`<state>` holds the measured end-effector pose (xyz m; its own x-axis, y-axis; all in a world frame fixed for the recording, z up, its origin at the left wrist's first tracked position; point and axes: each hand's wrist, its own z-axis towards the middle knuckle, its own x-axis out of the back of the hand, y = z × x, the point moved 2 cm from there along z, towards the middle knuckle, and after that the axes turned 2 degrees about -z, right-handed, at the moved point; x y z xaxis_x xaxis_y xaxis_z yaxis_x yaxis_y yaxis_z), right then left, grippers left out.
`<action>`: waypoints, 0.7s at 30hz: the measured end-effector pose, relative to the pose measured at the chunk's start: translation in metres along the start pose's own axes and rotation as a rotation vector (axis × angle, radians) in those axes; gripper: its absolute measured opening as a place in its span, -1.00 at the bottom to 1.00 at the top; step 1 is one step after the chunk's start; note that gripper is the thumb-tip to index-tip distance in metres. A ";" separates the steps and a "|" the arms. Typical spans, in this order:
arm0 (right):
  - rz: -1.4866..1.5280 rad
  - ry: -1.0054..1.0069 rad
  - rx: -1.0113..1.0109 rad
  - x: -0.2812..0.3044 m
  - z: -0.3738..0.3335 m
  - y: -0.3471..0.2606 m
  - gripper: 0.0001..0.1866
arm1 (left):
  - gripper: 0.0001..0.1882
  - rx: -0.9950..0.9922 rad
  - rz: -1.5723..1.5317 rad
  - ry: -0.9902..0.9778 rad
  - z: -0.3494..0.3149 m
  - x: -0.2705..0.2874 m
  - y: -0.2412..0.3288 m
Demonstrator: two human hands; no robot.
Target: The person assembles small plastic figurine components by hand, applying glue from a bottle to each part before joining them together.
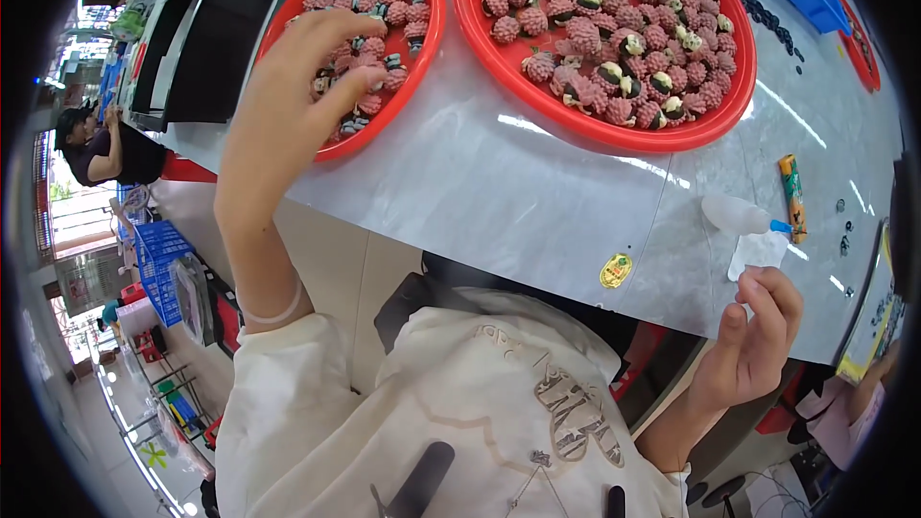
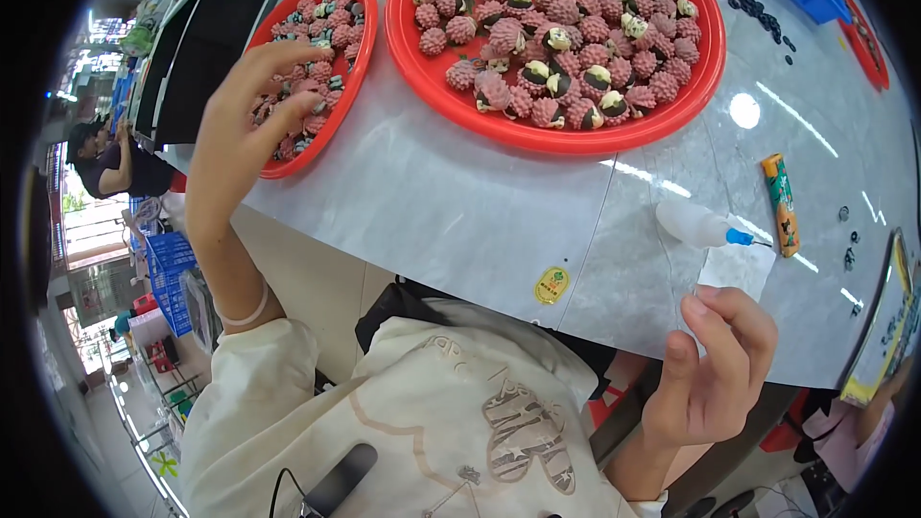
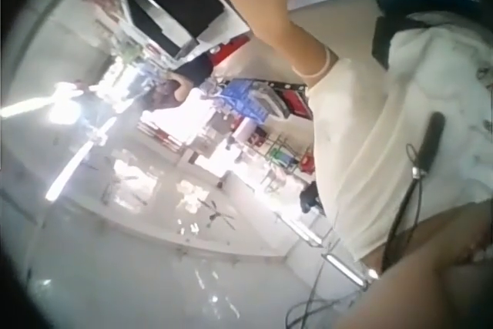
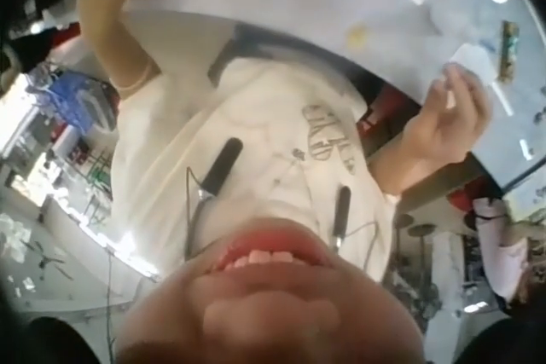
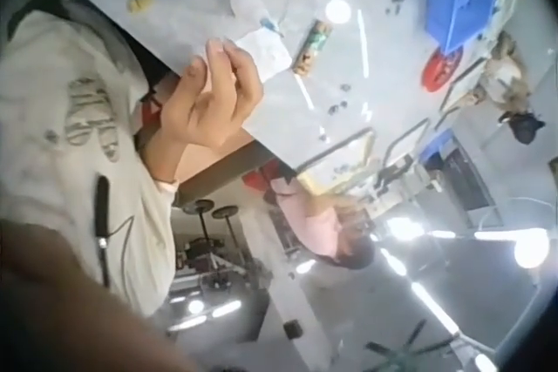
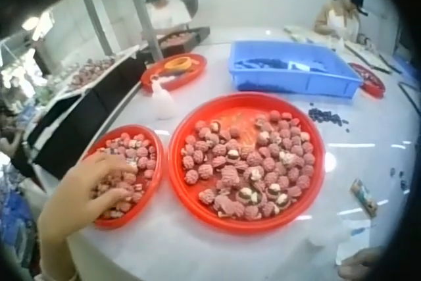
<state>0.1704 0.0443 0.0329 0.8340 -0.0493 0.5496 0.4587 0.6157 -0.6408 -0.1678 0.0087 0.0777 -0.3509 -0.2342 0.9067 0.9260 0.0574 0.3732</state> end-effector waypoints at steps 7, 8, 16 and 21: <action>0.088 0.063 -0.145 0.007 -0.007 0.006 -0.87 | -0.82 0.027 0.049 -0.087 0.003 -0.019 0.002; 0.113 0.022 -0.143 0.008 -0.008 0.007 -0.89 | -0.81 0.035 0.047 -0.057 0.004 -0.020 0.003; 0.121 -0.029 -0.152 0.012 -0.010 0.008 -0.90 | -0.81 -0.049 0.074 0.008 0.024 0.004 0.022; 0.134 -0.018 -0.155 0.015 -0.007 0.007 -0.90 | -0.83 -0.382 -0.026 -0.031 0.060 -0.053 0.072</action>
<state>0.1877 0.0423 0.0331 0.8857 0.0401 0.4625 0.3866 0.4876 -0.7828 -0.0908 0.0830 0.0686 -0.3733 -0.2012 0.9056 0.9001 -0.3150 0.3011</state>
